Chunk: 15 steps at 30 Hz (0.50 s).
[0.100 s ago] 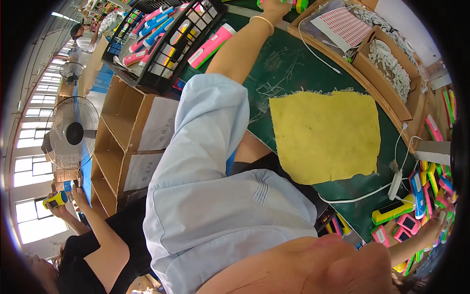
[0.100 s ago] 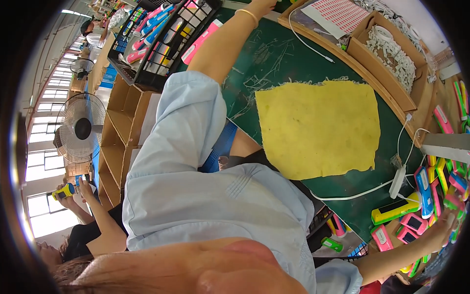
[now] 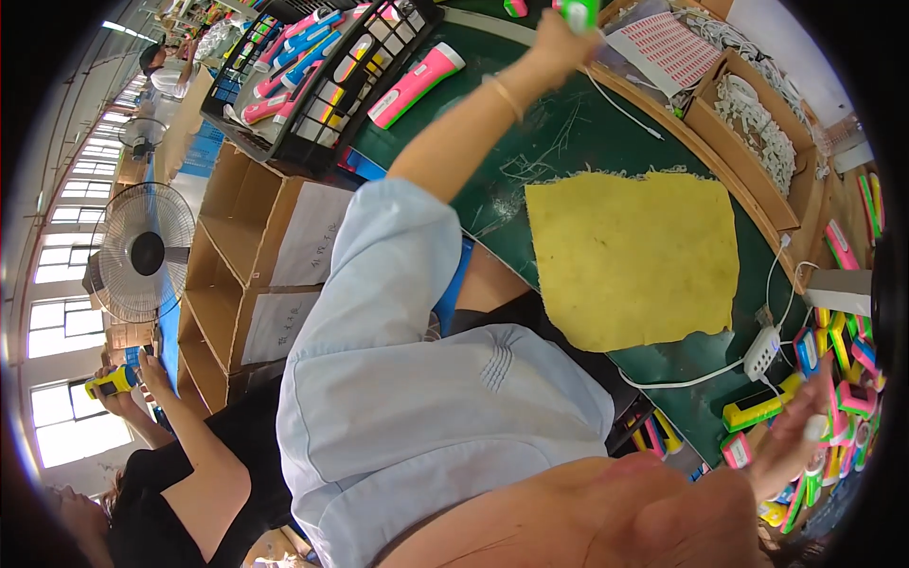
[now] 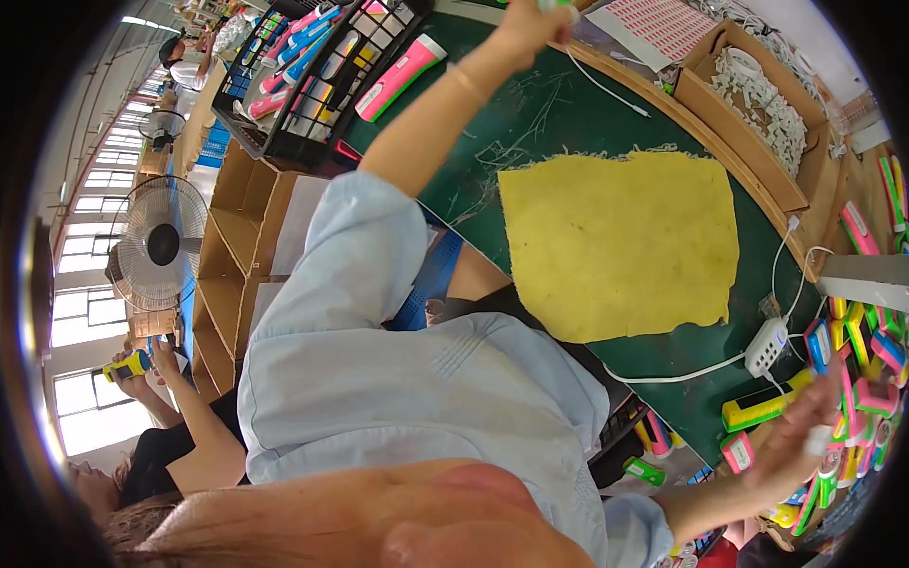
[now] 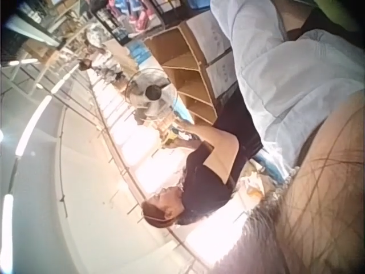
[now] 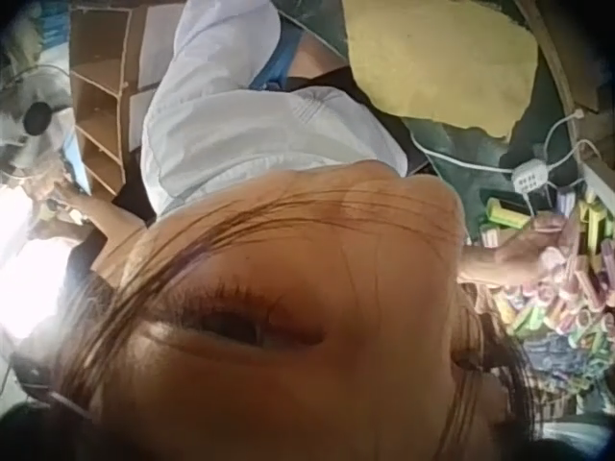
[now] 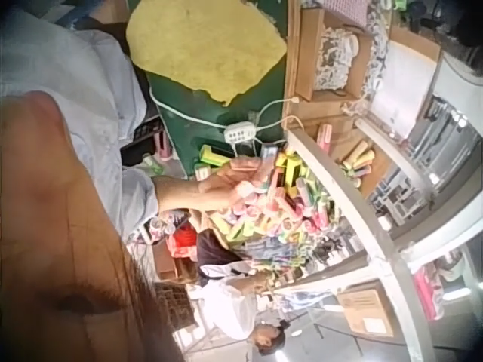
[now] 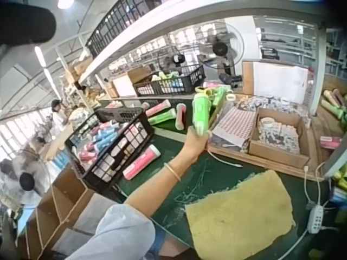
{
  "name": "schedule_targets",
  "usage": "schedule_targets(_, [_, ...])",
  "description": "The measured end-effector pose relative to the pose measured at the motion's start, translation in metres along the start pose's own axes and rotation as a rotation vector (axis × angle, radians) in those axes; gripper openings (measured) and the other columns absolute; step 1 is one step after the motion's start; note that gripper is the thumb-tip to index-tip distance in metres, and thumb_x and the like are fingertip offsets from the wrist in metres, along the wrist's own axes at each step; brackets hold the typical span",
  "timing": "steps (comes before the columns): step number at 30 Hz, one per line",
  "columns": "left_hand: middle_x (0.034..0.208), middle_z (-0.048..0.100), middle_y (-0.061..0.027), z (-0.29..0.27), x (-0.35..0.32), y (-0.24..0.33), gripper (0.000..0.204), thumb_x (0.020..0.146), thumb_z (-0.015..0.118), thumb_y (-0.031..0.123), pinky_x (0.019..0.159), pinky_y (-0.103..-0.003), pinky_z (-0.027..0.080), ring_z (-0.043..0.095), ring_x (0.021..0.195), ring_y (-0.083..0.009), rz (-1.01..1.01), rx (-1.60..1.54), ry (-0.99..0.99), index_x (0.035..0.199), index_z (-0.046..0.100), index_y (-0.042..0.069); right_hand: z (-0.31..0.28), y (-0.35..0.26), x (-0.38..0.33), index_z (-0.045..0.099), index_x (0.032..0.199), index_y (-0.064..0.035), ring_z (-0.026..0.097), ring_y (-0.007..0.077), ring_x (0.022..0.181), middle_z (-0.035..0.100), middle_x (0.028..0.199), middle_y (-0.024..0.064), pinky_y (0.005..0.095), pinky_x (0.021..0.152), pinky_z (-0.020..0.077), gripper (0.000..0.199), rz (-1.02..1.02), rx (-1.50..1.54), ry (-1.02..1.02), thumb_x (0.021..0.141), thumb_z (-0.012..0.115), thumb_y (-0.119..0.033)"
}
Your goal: Cleaning and inspecting various handheld flashlights on an assembly line.
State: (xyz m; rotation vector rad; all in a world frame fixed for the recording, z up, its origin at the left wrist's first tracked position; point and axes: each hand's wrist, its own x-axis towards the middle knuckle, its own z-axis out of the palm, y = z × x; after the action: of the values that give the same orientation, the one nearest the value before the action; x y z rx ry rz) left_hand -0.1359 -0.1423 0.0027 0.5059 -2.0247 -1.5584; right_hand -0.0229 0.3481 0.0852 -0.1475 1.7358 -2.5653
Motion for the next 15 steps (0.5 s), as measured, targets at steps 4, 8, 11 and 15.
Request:
schedule_targets(4, [0.105, 0.039, -0.0261, 0.016, -0.206, 0.045, 0.067, 0.066, 0.066, 0.022, 0.085, -0.04, 0.038, 0.045, 0.098, -0.0366, 0.327, 0.04, -0.44, 0.115, 0.032, -0.008, 0.104, 0.098, -0.022, 0.039, 0.126, 0.0037, 0.047, 0.0227, 0.107, 0.048, 0.116, 0.0129, 0.0346, 0.089, 0.0356, 0.06, 0.244, -0.005, -0.39, 0.081, 0.055, -0.033])
schedule_targets(8, [0.115, 0.037, -0.0217, 0.008, -0.297, 0.07, 0.078, 0.07, 0.068, 0.016, 0.091, -0.042, 0.034, 0.04, 0.105, -0.0356, 0.501, -0.041, -0.808, 0.131, 0.021, 0.001, 0.071, 0.112, -0.06, 0.04, 0.117, 0.0053, 0.054, 0.0218, 0.097, 0.05, 0.111, 0.0187, 0.0375, 0.092, 0.0381, 0.039, -0.117, 0.273, -0.241, 0.087, 0.047, -0.017])
schedule_targets(11, [0.12, 0.036, -0.0161, -0.005, -0.298, 0.06, 0.082, 0.069, 0.071, 0.017, 0.092, -0.04, 0.034, 0.038, 0.112, -0.0272, 0.311, -0.233, -0.683, 0.132, 0.022, 0.002, 0.11, 0.104, -0.079, 0.053, 0.102, 0.0016, 0.058, 0.0174, 0.081, 0.061, 0.088, 0.0128, 0.0261, 0.075, 0.0453, 0.024, -0.74, -0.983, -0.131, 0.087, 0.048, -0.016])
schedule_targets(15, [0.121, 0.045, -0.0102, 0.011, -0.285, 0.049, 0.058, 0.083, 0.057, 0.025, 0.093, -0.034, 0.037, 0.045, 0.11, -0.0198, -0.332, -0.797, -0.816, 0.129, 0.031, 0.001, 0.131, 0.126, -0.084, 0.049, 0.11, 0.0027, 0.05, 0.0094, 0.079, 0.057, 0.09, 0.0065, 0.0234, 0.07, 0.0417, 0.032, 0.083, -0.472, -0.272, 0.087, 0.053, -0.019])
